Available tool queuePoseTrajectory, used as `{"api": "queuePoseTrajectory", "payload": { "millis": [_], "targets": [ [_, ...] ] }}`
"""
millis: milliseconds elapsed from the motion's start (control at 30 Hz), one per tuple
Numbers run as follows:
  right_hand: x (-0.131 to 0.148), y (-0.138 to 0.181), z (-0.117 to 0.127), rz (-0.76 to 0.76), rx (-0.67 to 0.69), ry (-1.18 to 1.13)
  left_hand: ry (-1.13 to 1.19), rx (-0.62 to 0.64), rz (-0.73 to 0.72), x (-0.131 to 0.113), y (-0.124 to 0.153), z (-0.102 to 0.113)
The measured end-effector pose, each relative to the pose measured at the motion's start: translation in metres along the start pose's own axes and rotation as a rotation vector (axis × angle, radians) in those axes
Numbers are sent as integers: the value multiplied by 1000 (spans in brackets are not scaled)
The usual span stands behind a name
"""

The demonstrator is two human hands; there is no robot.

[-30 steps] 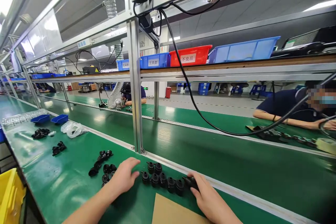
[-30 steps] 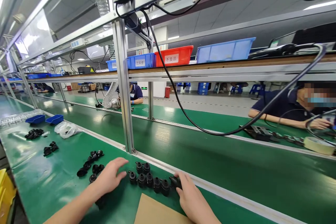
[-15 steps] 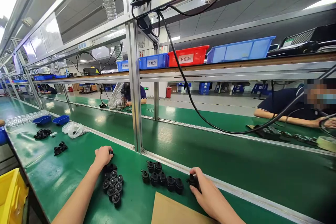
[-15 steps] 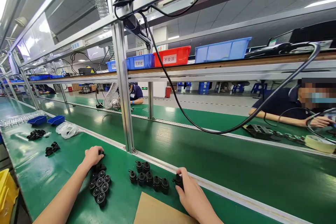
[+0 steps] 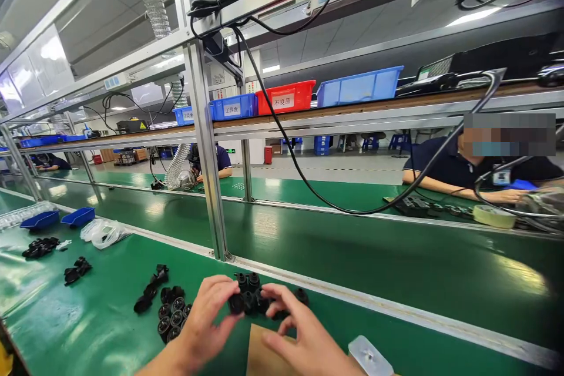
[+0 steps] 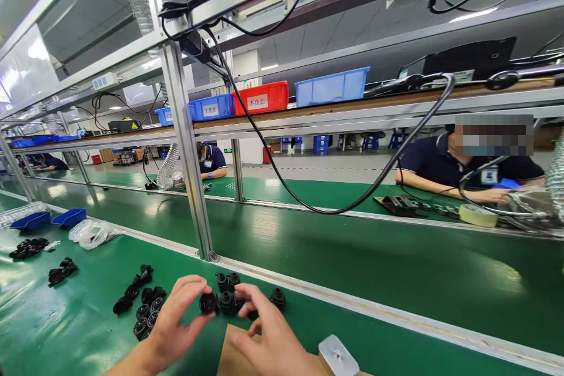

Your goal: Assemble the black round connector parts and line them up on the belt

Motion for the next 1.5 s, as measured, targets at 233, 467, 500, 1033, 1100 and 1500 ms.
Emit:
{"api": "queuePoseTrajectory", "payload": {
  "millis": [233, 467, 500, 1033, 1100, 1500],
  "targets": [
    [8, 3, -27, 21, 22, -229, 137, 126, -59, -34, -7, -19],
    [-24, -6, 6, -106, -196, -128, -522, 507, 813, 38, 8, 38],
    [-23, -6, 7, -102, -189, -123, -560, 509, 849, 43, 10, 44],
    [-10, -6, 23, -104, -182, -41, -556, 575, 909, 42, 21, 28],
    [-8, -6, 21, -77, -167, -13, -509, 548, 881, 40, 18, 24],
    [-5, -2, 8, 25, -91, 89, 471, 45, 721, 10, 20, -25]
  ]
}}
Point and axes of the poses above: each hand's wrist, its own y-axis away from the middle knuckle, its own z-axis out of the back of the hand, x = y × z, the point moved 6 cm from there along -y, towards the middle knuckle, and after that the axes turned 13 degrees about y, right-handed, at the moved point
